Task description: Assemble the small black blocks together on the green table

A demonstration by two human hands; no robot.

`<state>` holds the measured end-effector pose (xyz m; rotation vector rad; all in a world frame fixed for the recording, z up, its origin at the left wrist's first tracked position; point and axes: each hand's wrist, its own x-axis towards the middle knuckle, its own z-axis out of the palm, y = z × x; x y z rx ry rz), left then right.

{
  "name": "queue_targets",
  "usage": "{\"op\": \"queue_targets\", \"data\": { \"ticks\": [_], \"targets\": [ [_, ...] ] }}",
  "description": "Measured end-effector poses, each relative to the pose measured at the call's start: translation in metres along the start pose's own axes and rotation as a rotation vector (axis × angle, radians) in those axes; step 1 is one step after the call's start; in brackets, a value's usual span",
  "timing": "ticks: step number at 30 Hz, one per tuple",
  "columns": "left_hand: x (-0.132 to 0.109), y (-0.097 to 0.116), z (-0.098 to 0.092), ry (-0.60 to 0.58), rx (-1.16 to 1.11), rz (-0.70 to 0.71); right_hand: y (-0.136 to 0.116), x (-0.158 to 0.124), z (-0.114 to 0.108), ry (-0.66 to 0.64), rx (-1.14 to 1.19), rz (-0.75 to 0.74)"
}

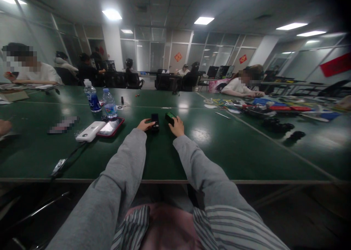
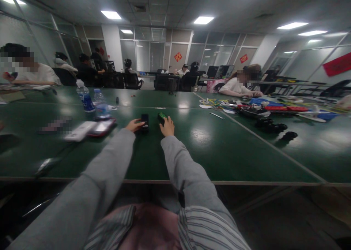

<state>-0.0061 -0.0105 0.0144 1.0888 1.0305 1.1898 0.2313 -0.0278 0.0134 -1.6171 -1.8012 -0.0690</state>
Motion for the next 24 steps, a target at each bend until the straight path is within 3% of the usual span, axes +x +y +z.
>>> {"op": "queue_targets", "data": {
  "ticks": [8, 24],
  "targets": [
    [0.000, 0.000, -0.002, 0.029, 0.009, -0.009, -0.006, -0.003, -0.011, 0.123, 0.018, 0.053],
    [-0.002, 0.001, 0.000, 0.033, -0.019, -0.018, -0.001, -0.001, -0.008, 0.028, 0.097, 0.007]
  ]
}}
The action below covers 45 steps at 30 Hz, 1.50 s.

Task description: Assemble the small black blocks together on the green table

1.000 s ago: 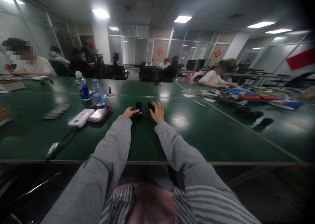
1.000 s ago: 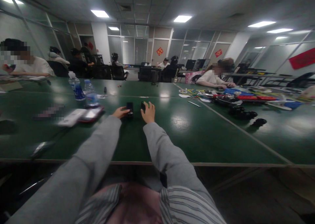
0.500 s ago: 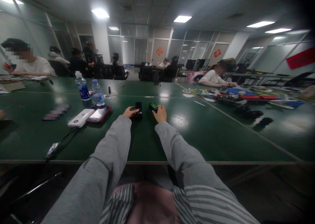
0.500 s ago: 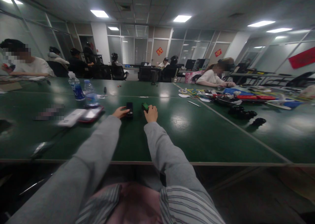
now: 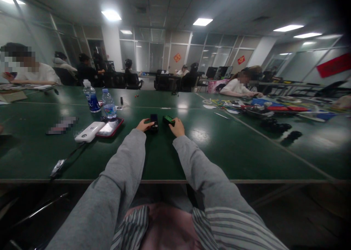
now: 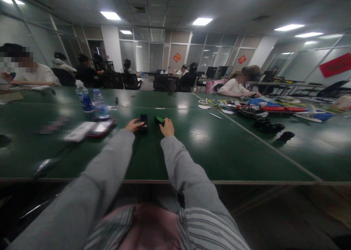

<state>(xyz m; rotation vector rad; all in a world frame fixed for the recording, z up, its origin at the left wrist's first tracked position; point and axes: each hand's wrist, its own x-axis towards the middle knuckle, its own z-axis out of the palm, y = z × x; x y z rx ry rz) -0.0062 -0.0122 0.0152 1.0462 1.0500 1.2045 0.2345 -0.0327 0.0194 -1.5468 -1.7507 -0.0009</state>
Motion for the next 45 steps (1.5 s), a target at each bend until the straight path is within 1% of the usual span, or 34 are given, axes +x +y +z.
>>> {"op": "queue_targets", "data": {
  "ticks": [5, 8, 11, 13, 16, 18, 20, 26, 32, 37, 42, 45],
  "targets": [
    [0.005, -0.003, -0.003, -0.011, 0.005, 0.014, 0.001, 0.002, 0.000, 0.053, -0.054, -0.059],
    [0.007, -0.004, -0.004, -0.017, -0.006, 0.009, 0.000, 0.002, -0.001, 0.054, -0.069, -0.052],
    [0.004, -0.002, -0.003, 0.001, -0.004, 0.004, -0.003, 0.000, -0.002, 0.082, -0.089, -0.045],
    [0.001, 0.000, -0.001, 0.002, -0.011, 0.004, -0.006, -0.002, -0.003, 0.090, -0.101, -0.082],
    [-0.003, 0.003, 0.002, -0.021, -0.017, 0.013, -0.010, -0.004, -0.005, 0.034, -0.104, -0.151],
    [-0.004, 0.004, 0.003, -0.008, 0.006, 0.015, -0.011, -0.003, -0.005, -0.021, -0.095, -0.165],
    [-0.003, 0.003, 0.003, 0.017, 0.027, 0.010, -0.011, -0.001, -0.006, -0.047, -0.082, -0.163],
    [0.001, 0.000, 0.000, -0.007, 0.021, 0.015, -0.008, 0.003, -0.004, -0.024, -0.001, -0.157],
    [0.002, -0.002, -0.002, -0.013, 0.009, 0.017, -0.004, 0.010, 0.002, -0.019, 0.181, -0.111],
    [0.004, -0.004, -0.003, -0.012, 0.008, 0.022, 0.003, 0.016, 0.008, -0.039, 0.328, 0.023],
    [0.003, -0.004, -0.004, -0.004, 0.021, 0.022, 0.013, 0.018, 0.016, -0.082, 0.328, 0.185],
    [0.002, -0.003, -0.002, 0.005, 0.007, 0.022, 0.012, 0.016, 0.017, -0.073, 0.315, 0.211]
  ]
}}
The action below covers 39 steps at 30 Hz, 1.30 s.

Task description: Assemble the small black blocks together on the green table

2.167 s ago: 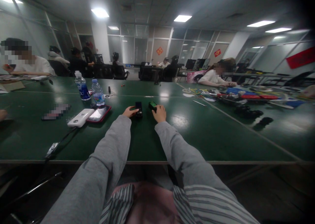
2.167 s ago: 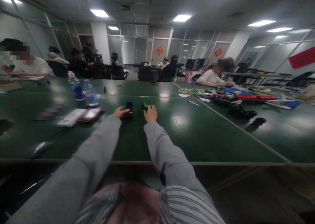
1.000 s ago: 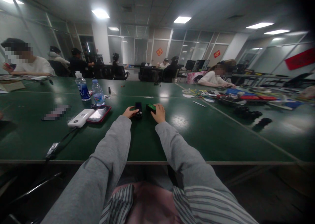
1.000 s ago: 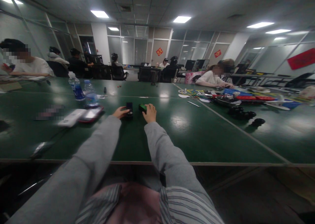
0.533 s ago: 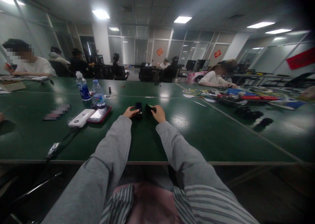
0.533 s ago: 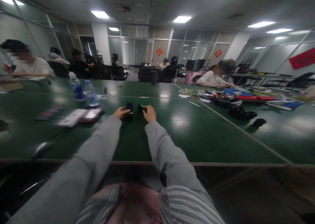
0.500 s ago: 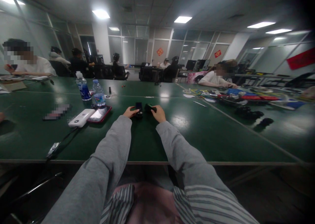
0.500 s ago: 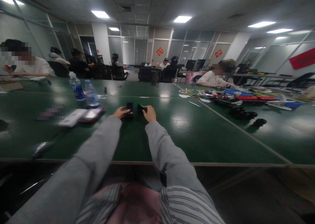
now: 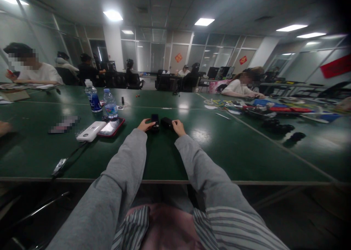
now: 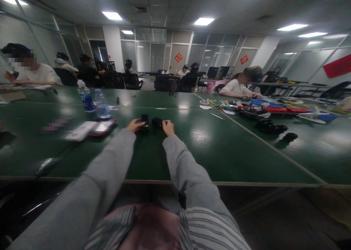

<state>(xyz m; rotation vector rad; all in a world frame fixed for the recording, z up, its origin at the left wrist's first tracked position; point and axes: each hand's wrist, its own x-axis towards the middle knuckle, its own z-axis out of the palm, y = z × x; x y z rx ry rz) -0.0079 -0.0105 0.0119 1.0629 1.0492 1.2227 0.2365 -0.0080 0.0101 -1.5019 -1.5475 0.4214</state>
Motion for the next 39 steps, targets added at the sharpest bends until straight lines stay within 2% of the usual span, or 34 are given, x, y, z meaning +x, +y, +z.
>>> {"op": "queue_targets", "data": {
  "ticks": [2, 7, 9, 12, 18, 25, 31, 39],
  "targets": [
    [-0.001, 0.001, 0.001, 0.009, -0.009, -0.004, -0.003, -0.003, 0.000, 0.019, -0.023, -0.031],
    [-0.001, 0.001, 0.003, 0.011, 0.005, -0.001, -0.012, -0.008, -0.002, 0.001, -0.083, -0.221],
    [0.000, 0.001, 0.002, 0.000, 0.005, 0.009, -0.014, -0.008, -0.004, -0.008, -0.051, -0.231],
    [0.002, -0.001, 0.000, 0.002, 0.001, 0.010, -0.016, -0.008, -0.004, -0.006, 0.094, -0.128],
    [0.005, -0.004, -0.002, 0.001, 0.018, 0.015, -0.024, -0.009, 0.001, -0.065, 0.586, 0.192],
    [-0.003, 0.003, 0.002, 0.042, -0.008, 0.001, -0.041, -0.016, 0.000, -0.106, 0.973, 0.452],
    [-0.006, 0.005, 0.003, 0.042, -0.024, 0.026, -0.050, -0.025, 0.005, -0.216, 1.101, 0.467],
    [-0.004, 0.004, 0.003, 0.015, -0.063, 0.066, -0.045, -0.027, 0.016, -0.209, 1.034, 0.439]
  ]
}}
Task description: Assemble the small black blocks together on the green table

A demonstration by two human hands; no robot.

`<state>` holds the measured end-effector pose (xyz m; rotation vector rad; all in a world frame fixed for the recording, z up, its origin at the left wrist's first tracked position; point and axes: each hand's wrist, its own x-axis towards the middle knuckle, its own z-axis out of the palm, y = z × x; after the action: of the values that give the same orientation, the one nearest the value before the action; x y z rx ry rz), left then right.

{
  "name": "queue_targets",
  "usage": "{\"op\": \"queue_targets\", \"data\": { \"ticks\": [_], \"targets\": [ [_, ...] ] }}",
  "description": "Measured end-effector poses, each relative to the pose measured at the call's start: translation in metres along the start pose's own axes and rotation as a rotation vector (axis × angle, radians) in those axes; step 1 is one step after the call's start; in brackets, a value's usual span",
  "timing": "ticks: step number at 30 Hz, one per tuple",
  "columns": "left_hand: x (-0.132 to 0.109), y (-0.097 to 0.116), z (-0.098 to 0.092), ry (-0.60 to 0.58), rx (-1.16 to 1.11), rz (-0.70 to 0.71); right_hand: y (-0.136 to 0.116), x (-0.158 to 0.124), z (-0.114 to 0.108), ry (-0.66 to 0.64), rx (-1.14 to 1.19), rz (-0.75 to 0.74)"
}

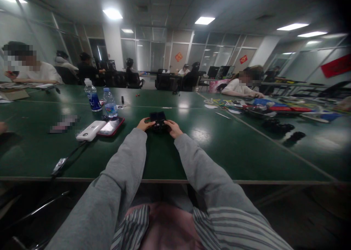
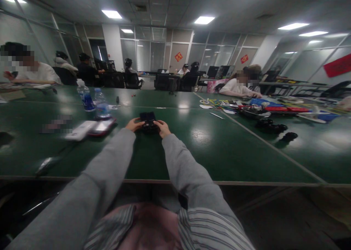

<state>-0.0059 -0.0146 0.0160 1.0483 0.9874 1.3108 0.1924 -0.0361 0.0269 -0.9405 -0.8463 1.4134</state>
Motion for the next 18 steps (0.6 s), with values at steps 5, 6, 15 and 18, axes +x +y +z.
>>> {"op": "queue_targets", "data": {
  "ticks": [5, 6, 15, 18],
  "targets": [
    [-0.0006, 0.0013, -0.0014, -0.024, -0.005, 0.005, -0.0017, -0.0028, -0.0006, -0.061, -0.028, 0.006],
    [-0.0006, 0.0015, -0.0019, -0.037, -0.010, 0.008, -0.0024, -0.0038, -0.0005, -0.074, -0.037, 0.007],
    [-0.0067, 0.0064, -0.0027, -0.081, -0.063, 0.001, -0.0040, -0.0092, 0.0004, -0.108, -0.106, -0.062],
    [-0.0087, 0.0078, -0.0021, -0.085, -0.057, -0.018, -0.0040, -0.0087, -0.0003, -0.109, -0.112, -0.074]
  ]
}}
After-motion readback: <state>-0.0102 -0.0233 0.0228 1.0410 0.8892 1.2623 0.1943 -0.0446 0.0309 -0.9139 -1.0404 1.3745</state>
